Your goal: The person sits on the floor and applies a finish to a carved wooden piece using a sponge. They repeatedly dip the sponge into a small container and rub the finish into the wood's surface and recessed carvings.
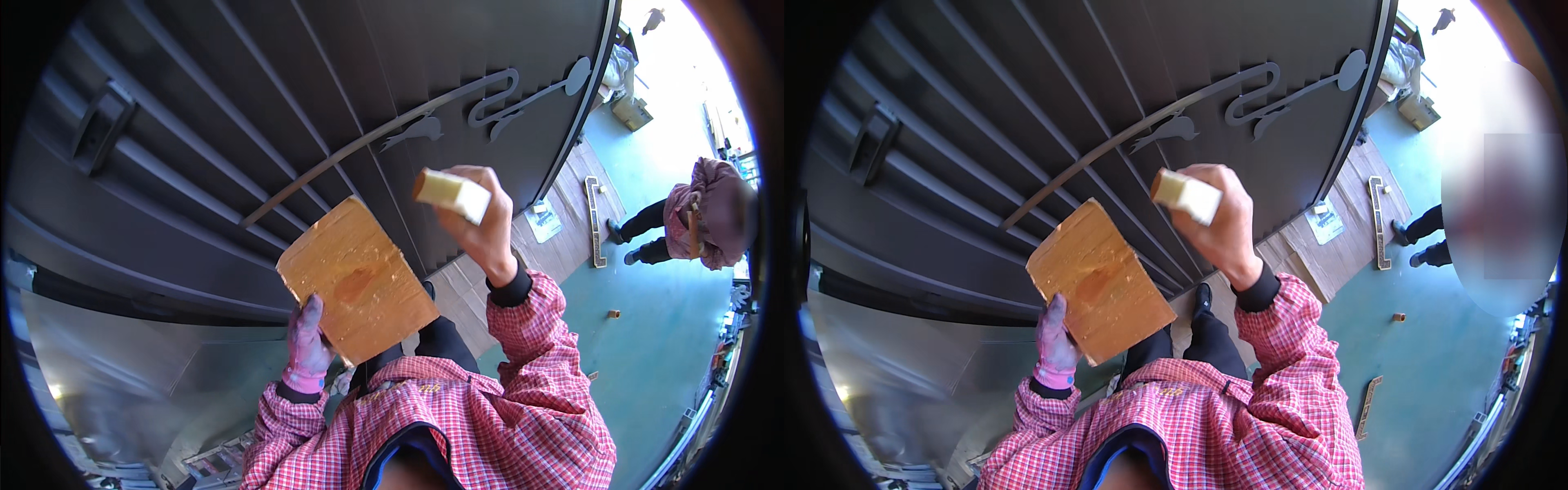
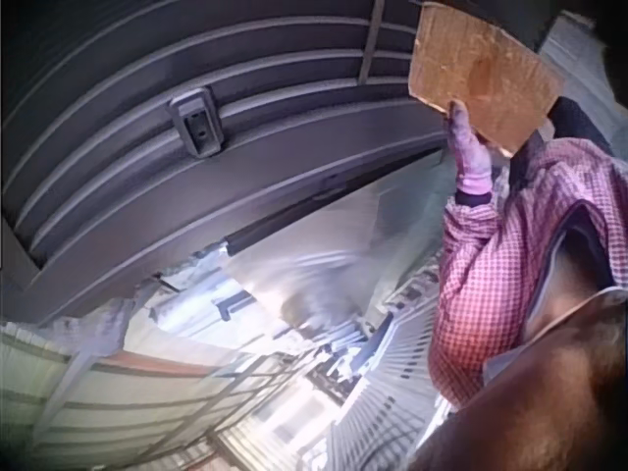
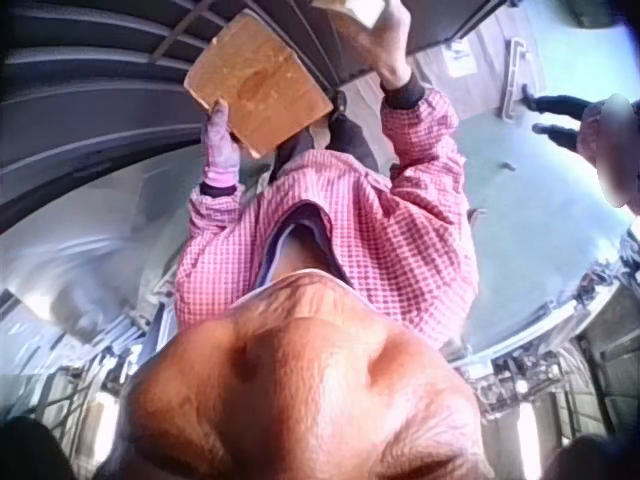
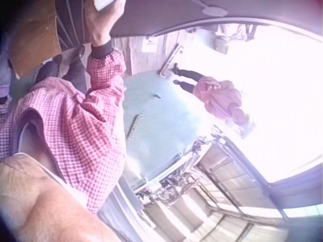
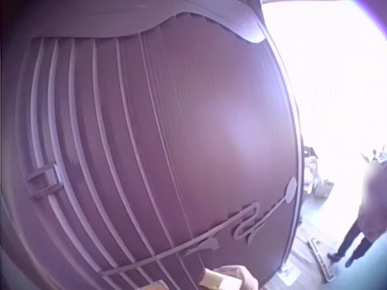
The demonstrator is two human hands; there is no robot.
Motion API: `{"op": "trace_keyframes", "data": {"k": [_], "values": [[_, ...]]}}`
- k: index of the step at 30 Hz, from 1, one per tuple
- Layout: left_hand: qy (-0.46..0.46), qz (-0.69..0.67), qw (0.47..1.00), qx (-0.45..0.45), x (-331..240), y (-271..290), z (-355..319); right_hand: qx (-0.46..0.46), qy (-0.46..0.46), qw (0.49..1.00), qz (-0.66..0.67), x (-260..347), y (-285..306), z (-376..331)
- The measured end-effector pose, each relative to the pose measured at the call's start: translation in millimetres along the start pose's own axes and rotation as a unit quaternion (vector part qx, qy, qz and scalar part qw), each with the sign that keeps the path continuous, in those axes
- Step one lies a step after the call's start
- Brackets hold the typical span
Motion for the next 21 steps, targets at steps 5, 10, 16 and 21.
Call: {"op": "trace_keyframes", "data": {"k": [5, 10, 16, 21], "values": [[0.004, 0.017, 0.999, -0.044, 9, 10, 4, -0.179, -0.066, 0.982, -0.013, -66, -10, -9], [0.023, 0.053, 0.996, -0.062, 6, 15, 12, -0.289, -0.068, 0.955, 0.002, -90, -35, -6], [0.044, 0.073, 0.994, -0.069, 6, 19, 23, -0.291, -0.091, 0.951, -0.047, -124, -46, -6], [0.049, 0.083, 0.994, -0.056, 4, 15, 27, -0.288, -0.038, 0.957, -0.006, -106, -44, -3]]}}
Point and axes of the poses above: each hand's wrist, its own z-axis towards the middle knuckle, its own y-axis out of the back of the hand, x = y × z, the point moved 5 cm from there along z, towards the middle knuckle, and after that the axes turned 15 degrees about -x, right-handed, at the moved point
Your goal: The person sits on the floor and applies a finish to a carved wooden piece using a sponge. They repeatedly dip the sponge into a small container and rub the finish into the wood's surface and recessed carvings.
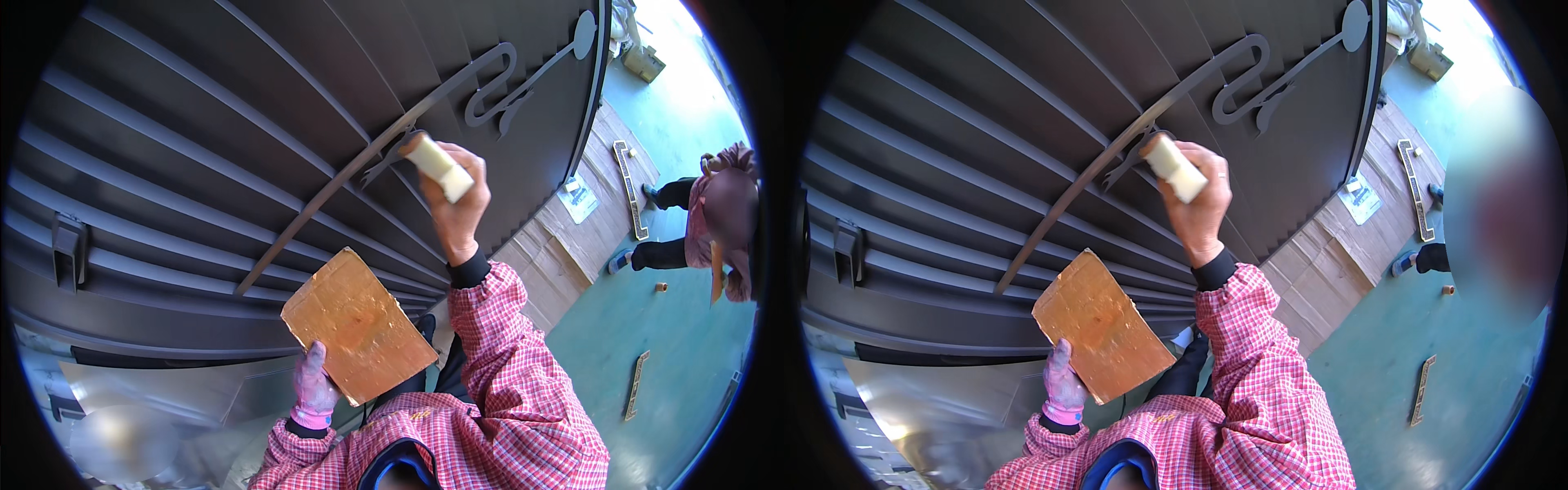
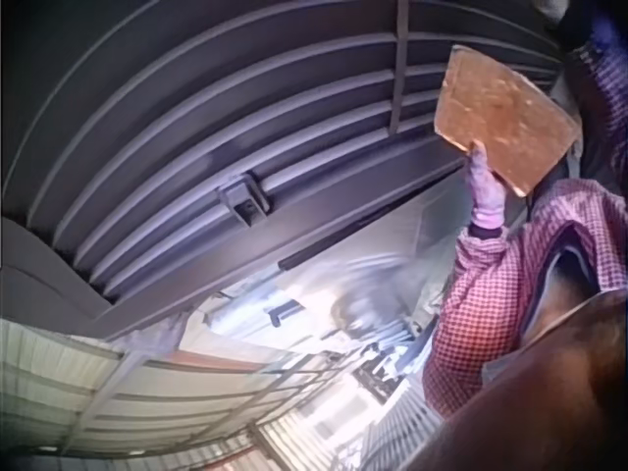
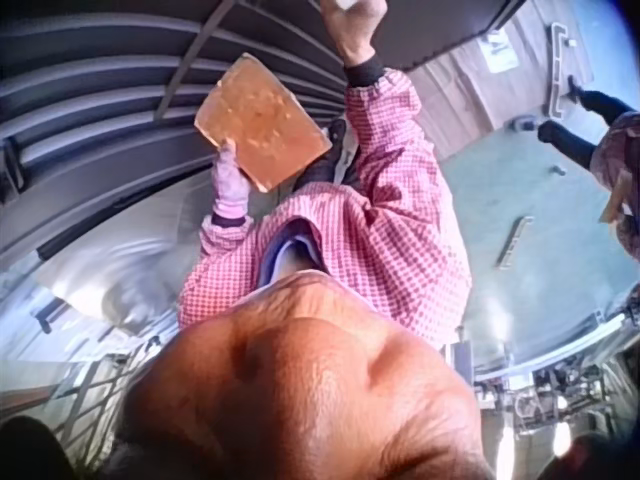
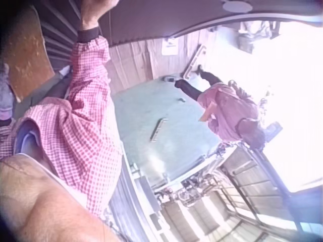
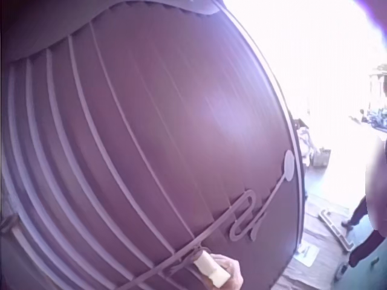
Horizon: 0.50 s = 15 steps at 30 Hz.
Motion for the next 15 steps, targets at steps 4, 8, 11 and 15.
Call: {"op": "trace_keyframes", "data": {"k": [4, 8, 11, 15], "values": [[0.007, 0.011, 1.000, 0.002, -5, -6, 1, 0.006, -0.019, 0.999, -0.044, -16, -3, 6], [0.005, 0.013, 1.000, 0.018, -7, -10, 3, -0.001, -0.016, 1.000, 0.024, 0, -4, 4], [0.002, 0.013, 0.999, 0.036, -7, -12, 5, 0.031, 0.007, 0.999, -0.040, -3, -9, 7], [0.005, 0.009, 0.999, 0.040, -5, -9, 7, 0.013, -0.005, 1.000, -0.020, -6, -1, 7]]}}
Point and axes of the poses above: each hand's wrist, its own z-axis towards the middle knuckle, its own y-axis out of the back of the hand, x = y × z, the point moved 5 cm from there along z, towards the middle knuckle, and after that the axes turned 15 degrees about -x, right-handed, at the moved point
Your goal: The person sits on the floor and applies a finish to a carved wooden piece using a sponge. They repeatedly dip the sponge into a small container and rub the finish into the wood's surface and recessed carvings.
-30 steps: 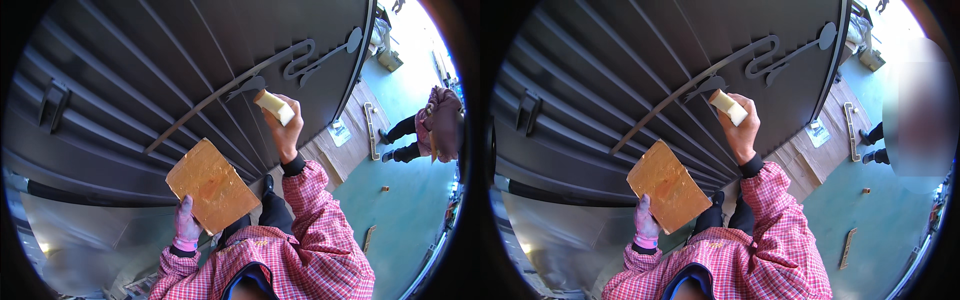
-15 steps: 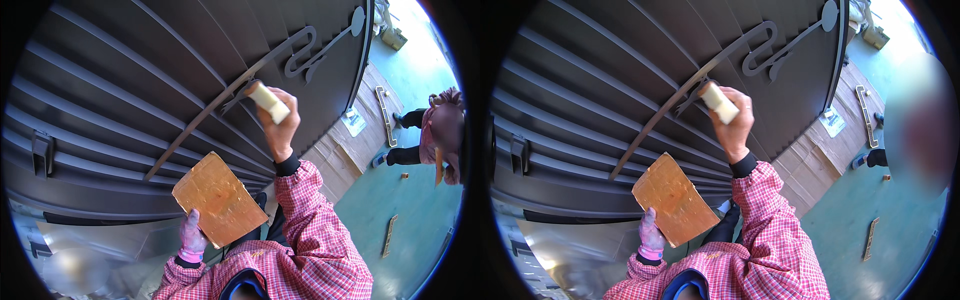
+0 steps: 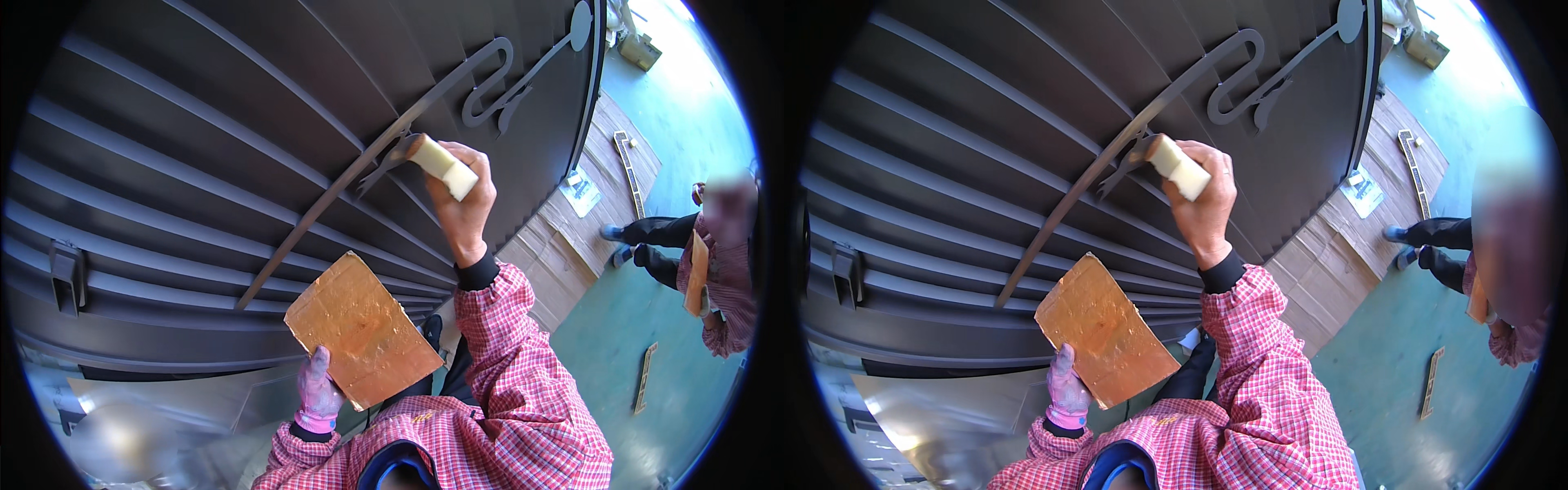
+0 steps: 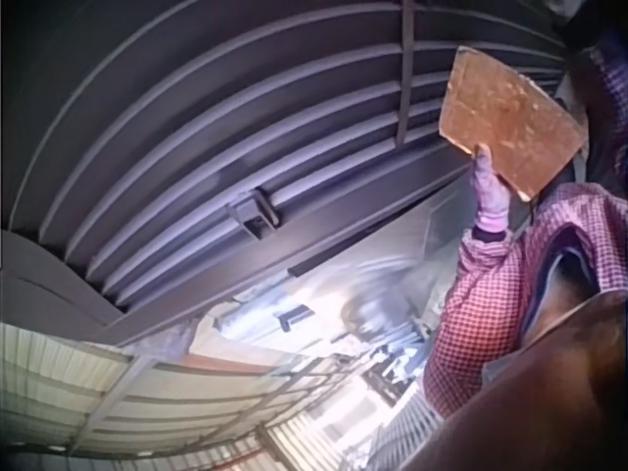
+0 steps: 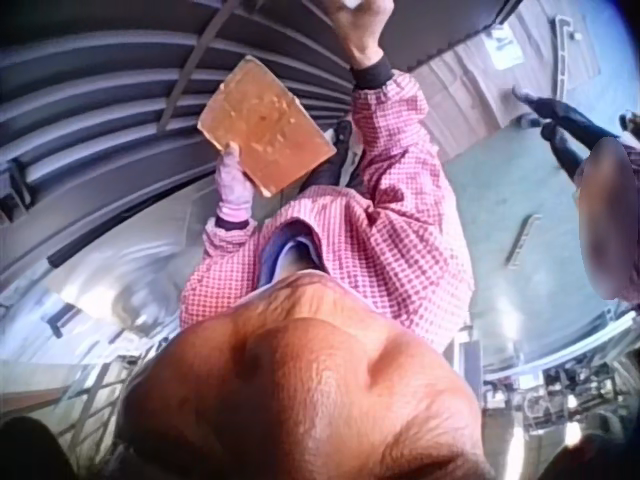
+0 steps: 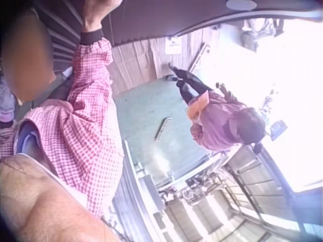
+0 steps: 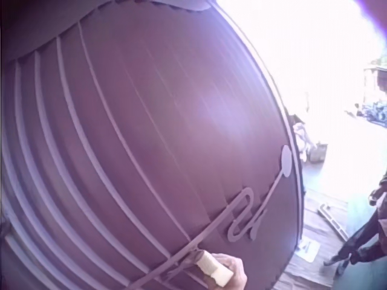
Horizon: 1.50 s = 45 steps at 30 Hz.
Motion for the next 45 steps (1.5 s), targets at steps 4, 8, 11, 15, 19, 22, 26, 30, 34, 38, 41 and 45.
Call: {"op": "trace_keyframes", "data": {"k": [4, 8, 11, 15, 19, 22, 26, 30, 34, 38, 41, 45], "values": [[-0.004, 0.010, 1.000, 0.000, 2, -1, 2, 0.036, 0.039, 0.999, 0.002, 9, -9, 6], [-0.008, 0.014, 1.000, -0.019, -1, -3, 1, 0.051, 0.014, 0.999, -0.010, 6, -2, 2], [-0.010, 0.015, 1.000, -0.020, 0, -2, 2, 0.029, 0.048, 0.998, 0.022, 14, -11, 12], [-0.004, 0.007, 1.000, -0.025, 2, 2, 4, 0.059, 0.054, 0.995, -0.052, 6, -2, 8], [-0.001, 0.005, 1.000, -0.025, 1, 0, 4, 0.033, 0.028, 0.999, 0.030, 13, -5, 6], [-0.003, 0.010, 1.000, -0.027, 1, 3, 3, 0.038, 0.024, 0.998, -0.037, 0, -1, 1], [0.001, 0.005, 1.000, -0.026, 1, 0, 0, 0.013, -0.009, 1.000, 0.001, -1, 0, 1], [-0.002, 0.009, 0.999, -0.036, 1, 0, -1, 0.037, -0.001, 0.998, -0.053, -9, 0, 1], [0.012, 0.005, 0.999, -0.037, 0, -2, -5, 0.015, -0.043, 0.999, -0.029, -8, 5, 0], [0.013, 0.008, 0.999, -0.043, 1, -6, -9, 0.038, -0.012, 0.998, -0.047, -13, -2, 8], [0.016, 0.004, 0.999, -0.041, 2, -6, -9, 0.017, -0.066, 0.995, -0.070, -19, 8, 4], [0.015, 0.011, 0.998, -0.052, 2, -5, -10, 0.030, 0.018, 0.999, -0.011, -10, -4, 12]]}}
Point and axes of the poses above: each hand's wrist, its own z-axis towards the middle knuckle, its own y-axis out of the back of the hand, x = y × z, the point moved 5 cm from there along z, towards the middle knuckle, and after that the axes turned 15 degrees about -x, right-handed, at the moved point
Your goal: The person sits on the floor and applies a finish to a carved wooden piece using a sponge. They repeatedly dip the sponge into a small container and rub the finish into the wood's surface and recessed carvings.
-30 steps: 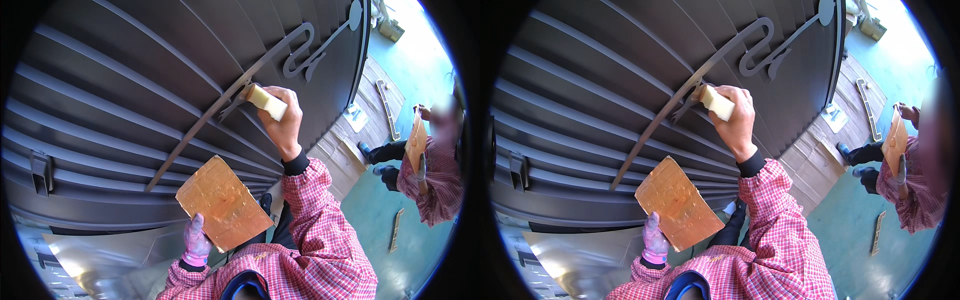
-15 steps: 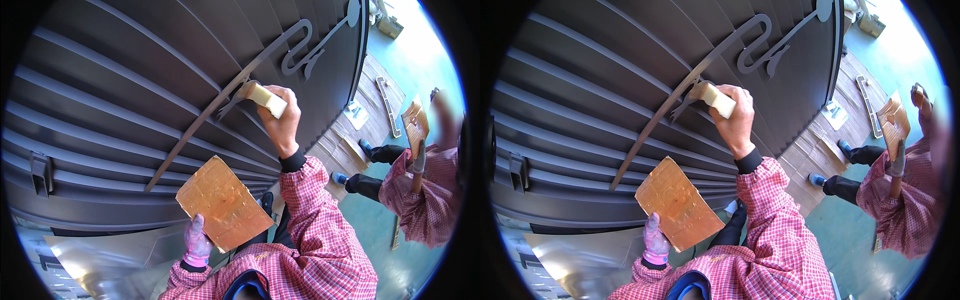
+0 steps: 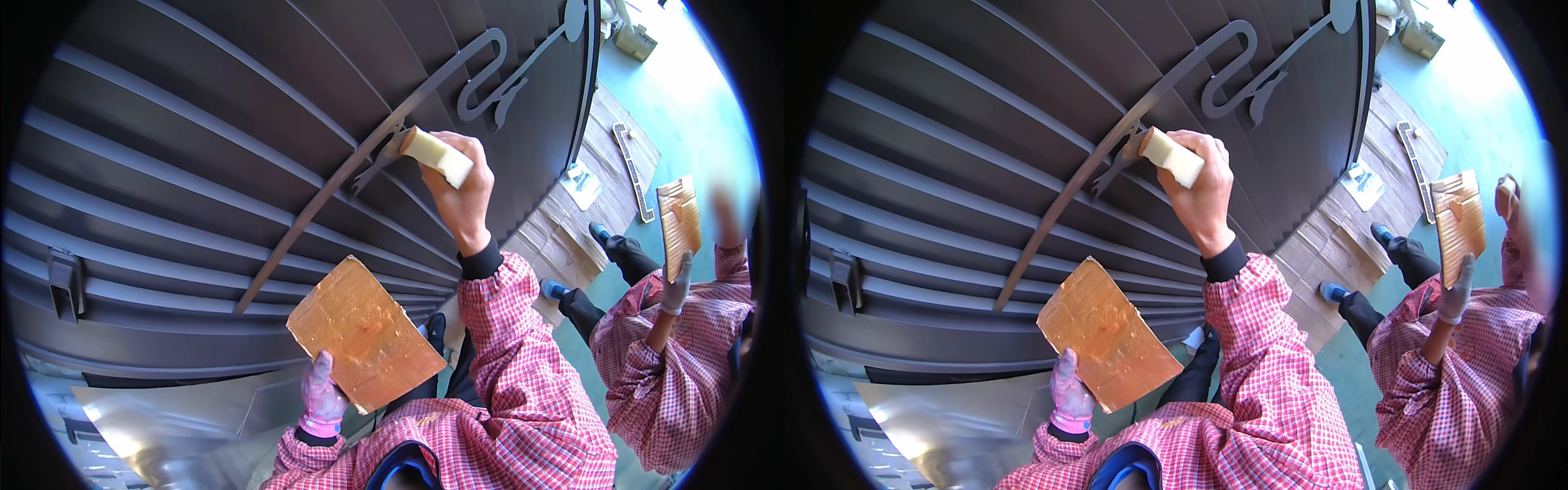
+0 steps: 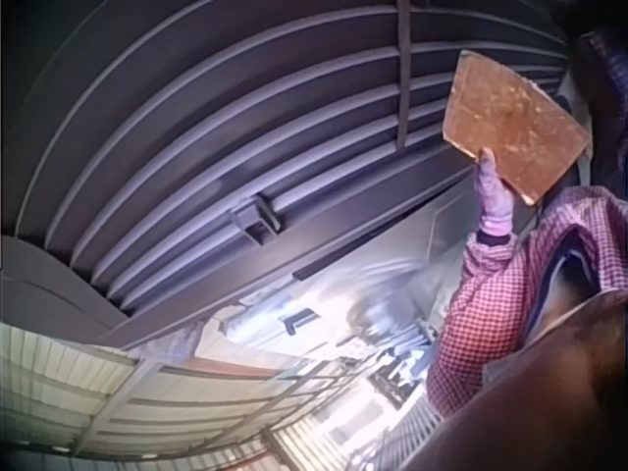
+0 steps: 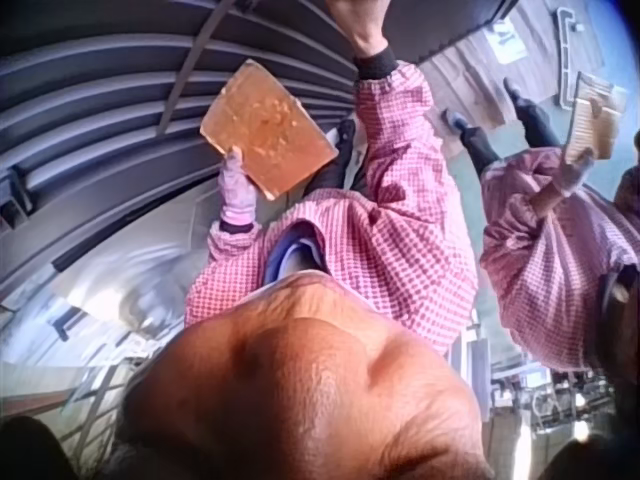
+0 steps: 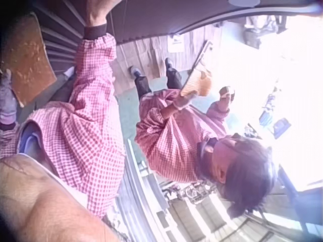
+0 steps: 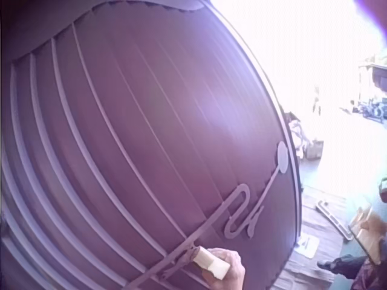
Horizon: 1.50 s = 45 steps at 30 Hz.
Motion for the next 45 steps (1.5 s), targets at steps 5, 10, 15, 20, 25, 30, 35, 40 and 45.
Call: {"op": "trace_keyframes", "data": {"k": [5, 10, 15, 20, 25, 30, 35, 40, 45], "values": [[0.004, -0.011, 1.000, 0.004, 2, 1, 1, 0.011, -0.073, 0.996, -0.053, -15, 17, -9], [0.003, -0.002, 1.000, 0.010, 2, 1, 3, -0.001, -0.017, 0.999, -0.035, -11, 13, -9], [-0.006, -0.012, 1.000, 0.020, 1, 2, 6, -0.098, -0.042, 0.993, -0.055, -20, 37, -25], [-0.017, 0.001, 0.999, 0.040, 2, 5, 13, -0.122, -0.027, 0.992, 0.011, -12, 23, -33], [-0.026, 0.008, 0.998, 0.051, 3, 9, 20, -0.171, -0.044, 0.983, -0.044, -24, 29, -28], [-0.039, 0.017, 0.997, 0.058, 5, 14, 26, -0.128, 0.020, 0.991, -0.030, -6, 21, -34], [-0.029, 0.013, 0.996, 0.077, 5, 12, 26, -0.170, 0.001, 0.985, -0.029, -15, 34, -30], [-0.031, 0.019, 0.996, 0.083, 6, 15, 26, -0.137, -0.022, 0.989, -0.044, -21, 34, -28], [-0.036, 0.024, 0.996, 0.076, 3, 12, 21, -0.098, 0.066, 0.993, -0.003, 9, 19, -17]]}}
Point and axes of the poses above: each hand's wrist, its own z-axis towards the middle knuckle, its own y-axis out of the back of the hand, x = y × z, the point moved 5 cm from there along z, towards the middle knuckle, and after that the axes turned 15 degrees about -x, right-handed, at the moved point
